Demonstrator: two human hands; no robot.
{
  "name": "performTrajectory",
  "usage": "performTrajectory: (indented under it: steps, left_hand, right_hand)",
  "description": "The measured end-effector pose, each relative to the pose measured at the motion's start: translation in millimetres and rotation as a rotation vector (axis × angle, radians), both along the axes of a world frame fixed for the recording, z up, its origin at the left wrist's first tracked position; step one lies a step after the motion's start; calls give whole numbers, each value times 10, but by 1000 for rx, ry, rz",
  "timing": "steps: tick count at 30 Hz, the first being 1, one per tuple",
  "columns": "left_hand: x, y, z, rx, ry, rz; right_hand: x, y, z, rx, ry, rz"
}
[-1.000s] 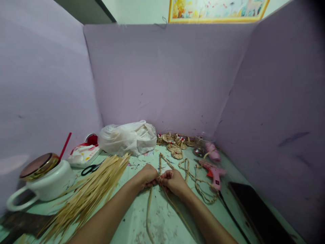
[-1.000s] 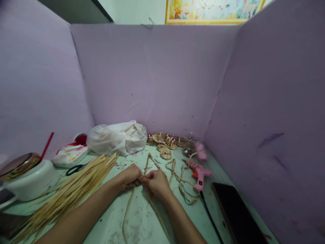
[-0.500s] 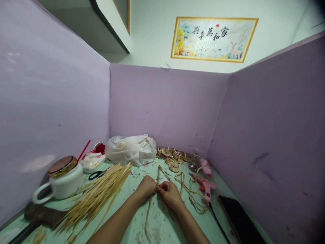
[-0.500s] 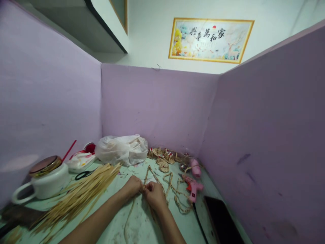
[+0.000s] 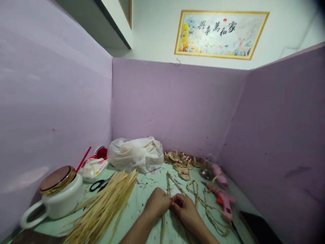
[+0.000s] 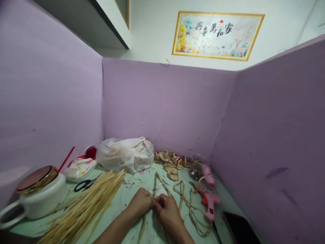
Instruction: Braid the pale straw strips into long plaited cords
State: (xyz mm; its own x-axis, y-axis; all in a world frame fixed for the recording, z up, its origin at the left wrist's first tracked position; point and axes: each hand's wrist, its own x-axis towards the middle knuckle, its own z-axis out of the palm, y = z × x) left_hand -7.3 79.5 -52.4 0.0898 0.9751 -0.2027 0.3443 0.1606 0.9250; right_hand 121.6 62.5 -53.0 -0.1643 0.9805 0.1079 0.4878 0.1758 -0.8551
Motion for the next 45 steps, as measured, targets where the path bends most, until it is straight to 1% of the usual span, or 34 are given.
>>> performTrajectory:
  steps: [2, 4, 6, 8, 11, 16, 19, 23, 27, 31, 35, 38, 42, 44, 45]
  left_hand:
    - [-24, -20, 4, -2, 11, 19]
    - [-54, -45, 44, -27, -31, -21]
    - [-75, -59, 96, -96, -90, -85]
    - [-79, -60, 133, -134, -130, -104]
    - [-59, -55, 142, -89, -147, -74]
    - [-49, -111, 168, -36, -88, -52]
    - [-53, -158, 237, -32, -78, -91]
    - [-9, -178, 313, -72, -26, -10]
    - [27, -187, 338, -69, -30, 35]
    - [14, -195, 364, -109, -26, 24]
    - [18, -202, 390, -111, -18, 2]
    - [48, -204, 394, -93, -7, 13]
    - [90, -202, 402, -95, 19, 48]
    - [104, -208, 427, -113, -11, 97]
    - [107, -213, 445, -131, -40, 121]
  right_hand:
    - [-5, -11, 13, -29, 50, -8]
    - [-12, -22, 43, -77, 108, -3]
    - [-18, -30, 78, -149, 179, 2]
    - [-22, -33, 104, -205, 237, 3]
    - [-17, -30, 105, -196, 256, 11]
    - [30, -19, 44, -183, 232, 14]
    - [57, -11, 20, -175, 195, 31]
    - [73, 6, 5, -154, 157, 42]
    - [71, -2, -2, -117, 110, 43]
    - [69, -29, 60, -83, 26, 18]
    - [97, -40, 211, -52, -118, -27]
    - [125, -25, 287, -103, -172, -39]
    - [97, -18, 287, -263, -92, -60]
    - [50, -51, 299, -278, -96, -98]
    - [21, -81, 317, -259, -123, -120]
